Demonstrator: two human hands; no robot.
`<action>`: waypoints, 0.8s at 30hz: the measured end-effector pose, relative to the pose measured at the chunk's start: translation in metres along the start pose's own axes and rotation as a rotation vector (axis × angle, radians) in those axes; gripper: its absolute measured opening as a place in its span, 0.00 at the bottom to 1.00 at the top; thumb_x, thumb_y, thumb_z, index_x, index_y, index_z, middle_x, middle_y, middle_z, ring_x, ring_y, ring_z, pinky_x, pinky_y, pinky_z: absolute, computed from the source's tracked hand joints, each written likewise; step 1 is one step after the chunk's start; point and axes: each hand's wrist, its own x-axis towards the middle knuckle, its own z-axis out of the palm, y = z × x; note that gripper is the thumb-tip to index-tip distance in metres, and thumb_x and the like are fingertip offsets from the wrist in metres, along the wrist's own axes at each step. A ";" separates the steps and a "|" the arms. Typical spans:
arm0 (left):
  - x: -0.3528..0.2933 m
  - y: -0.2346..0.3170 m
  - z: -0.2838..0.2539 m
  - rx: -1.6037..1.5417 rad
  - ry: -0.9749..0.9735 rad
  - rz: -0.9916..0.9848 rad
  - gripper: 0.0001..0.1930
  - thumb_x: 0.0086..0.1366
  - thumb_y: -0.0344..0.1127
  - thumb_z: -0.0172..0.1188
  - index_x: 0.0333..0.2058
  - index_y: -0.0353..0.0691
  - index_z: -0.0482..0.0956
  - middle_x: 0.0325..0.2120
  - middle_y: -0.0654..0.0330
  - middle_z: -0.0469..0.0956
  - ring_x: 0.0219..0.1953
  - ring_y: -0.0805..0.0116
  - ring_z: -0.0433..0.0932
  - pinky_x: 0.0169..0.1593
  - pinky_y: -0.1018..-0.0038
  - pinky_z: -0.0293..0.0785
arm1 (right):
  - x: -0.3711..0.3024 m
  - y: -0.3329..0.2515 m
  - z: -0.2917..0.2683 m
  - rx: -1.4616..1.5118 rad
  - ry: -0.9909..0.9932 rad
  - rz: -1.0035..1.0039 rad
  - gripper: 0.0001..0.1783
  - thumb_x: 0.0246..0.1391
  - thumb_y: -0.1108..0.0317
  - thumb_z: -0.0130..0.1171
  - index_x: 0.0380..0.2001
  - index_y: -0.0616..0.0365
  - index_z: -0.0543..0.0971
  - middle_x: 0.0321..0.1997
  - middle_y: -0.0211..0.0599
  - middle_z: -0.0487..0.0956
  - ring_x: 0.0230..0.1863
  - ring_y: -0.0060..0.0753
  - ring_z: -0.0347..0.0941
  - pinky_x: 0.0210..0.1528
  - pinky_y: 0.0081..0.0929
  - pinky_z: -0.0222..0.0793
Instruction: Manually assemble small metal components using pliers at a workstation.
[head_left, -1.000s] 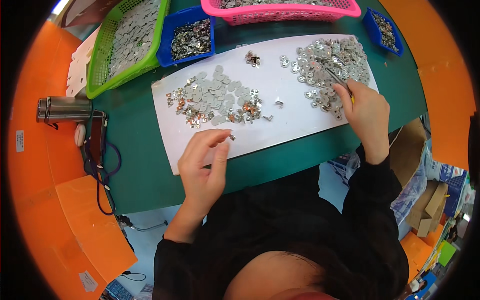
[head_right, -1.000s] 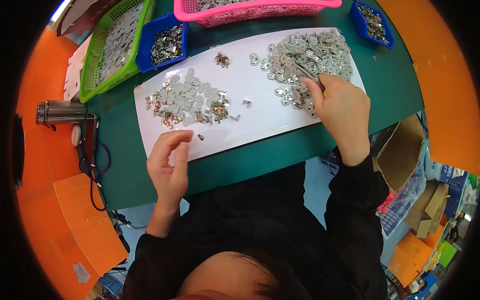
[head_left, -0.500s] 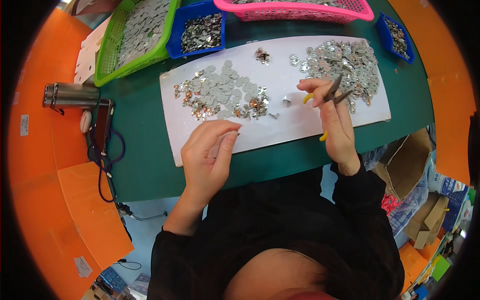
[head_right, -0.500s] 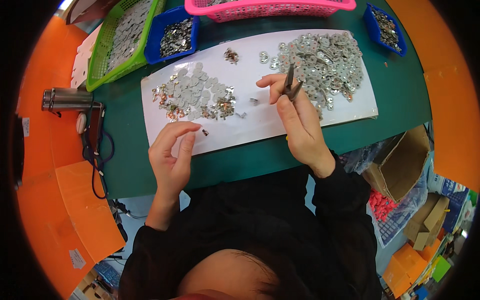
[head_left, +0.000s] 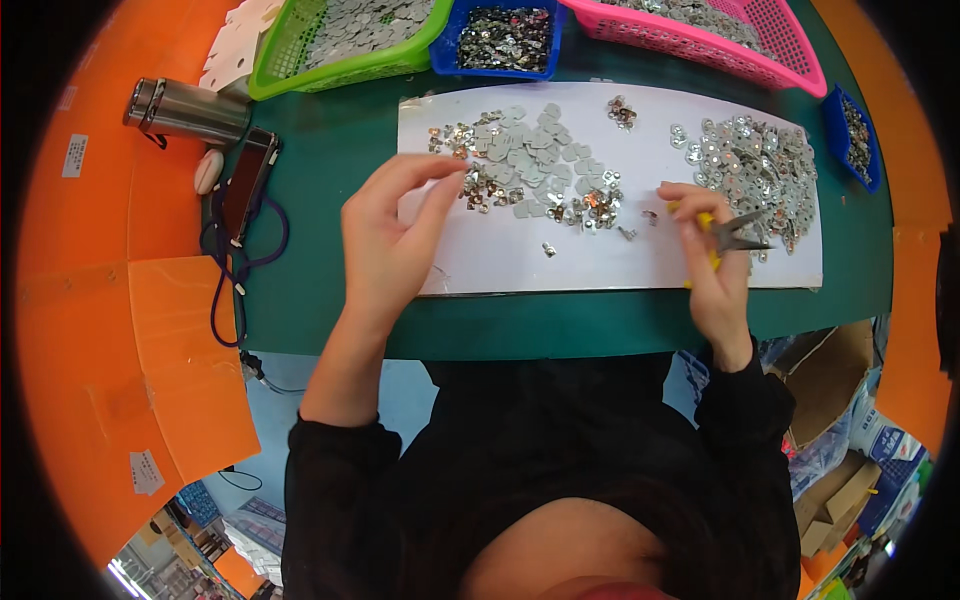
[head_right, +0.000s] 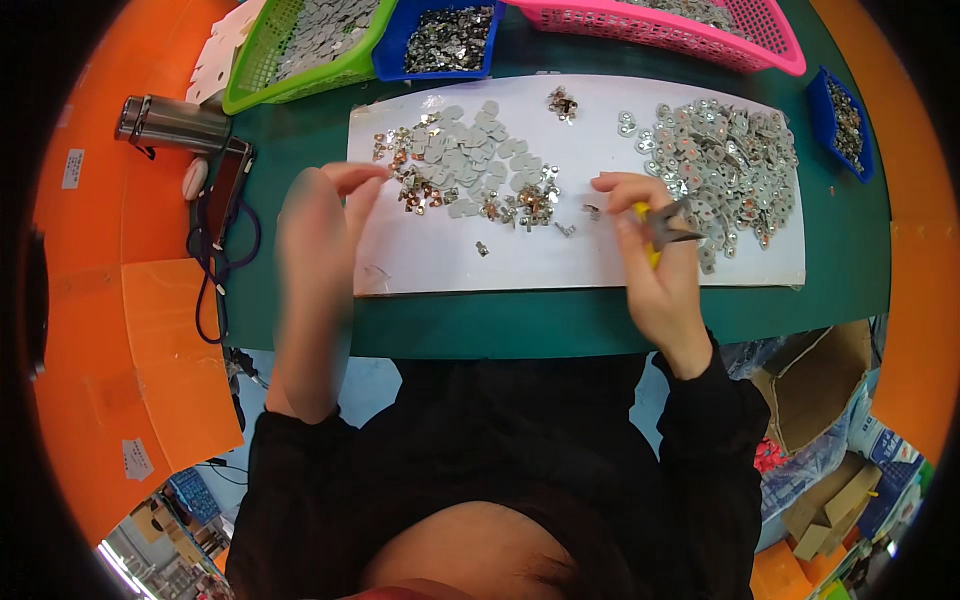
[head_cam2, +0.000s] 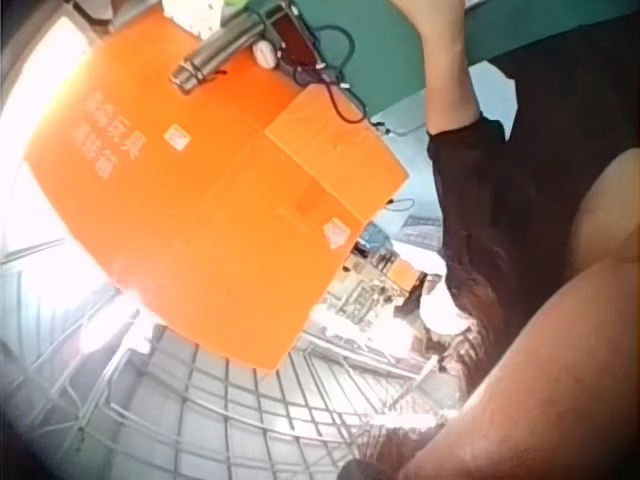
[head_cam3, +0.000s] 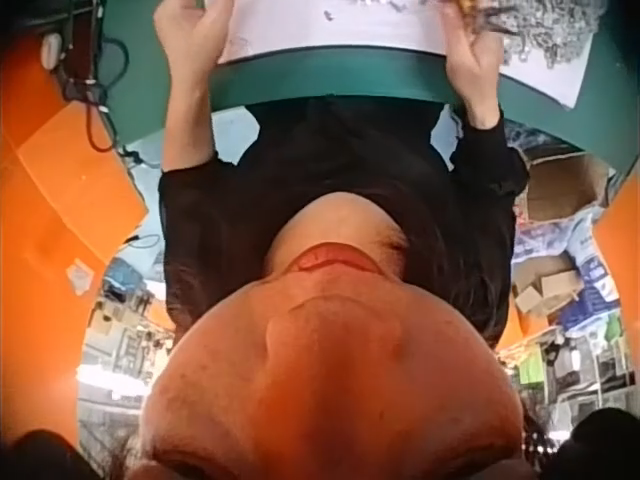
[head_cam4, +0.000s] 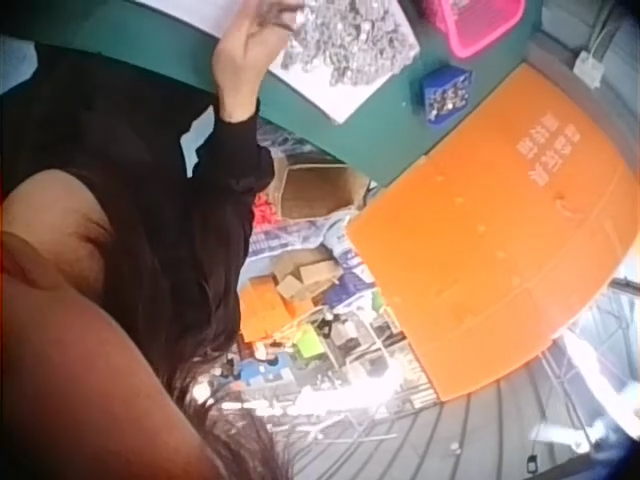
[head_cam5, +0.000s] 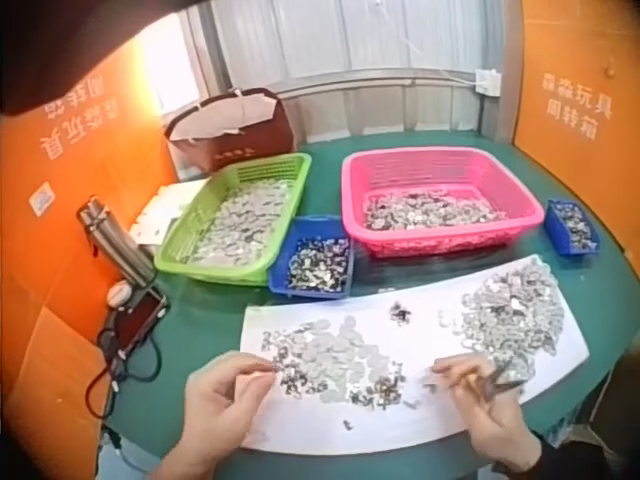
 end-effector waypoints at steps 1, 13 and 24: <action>0.008 0.002 0.006 0.051 -0.048 0.027 0.05 0.60 0.30 0.65 0.35 0.38 0.85 0.33 0.59 0.84 0.40 0.65 0.80 0.46 0.72 0.73 | 0.004 -0.002 0.006 0.132 0.094 0.006 0.06 0.60 0.78 0.50 0.41 0.58 0.69 0.50 0.37 0.71 0.52 0.31 0.66 0.62 0.33 0.58; 0.032 -0.023 0.034 0.417 -0.283 0.359 0.09 0.52 0.35 0.72 0.33 0.46 0.86 0.34 0.68 0.79 0.46 0.62 0.71 0.55 0.62 0.59 | 0.010 -0.007 -0.013 0.261 0.009 -0.097 0.05 0.65 0.70 0.46 0.42 0.57 0.67 0.52 0.45 0.70 0.55 0.38 0.65 0.68 0.42 0.52; 0.034 -0.032 0.041 0.410 -0.153 0.559 0.04 0.54 0.31 0.69 0.30 0.42 0.83 0.30 0.65 0.80 0.41 0.60 0.76 0.47 0.64 0.67 | 0.017 -0.017 0.002 -0.712 0.083 -0.248 0.12 0.41 0.82 0.62 0.33 0.58 0.80 0.31 0.37 0.72 0.37 0.41 0.69 0.37 0.31 0.63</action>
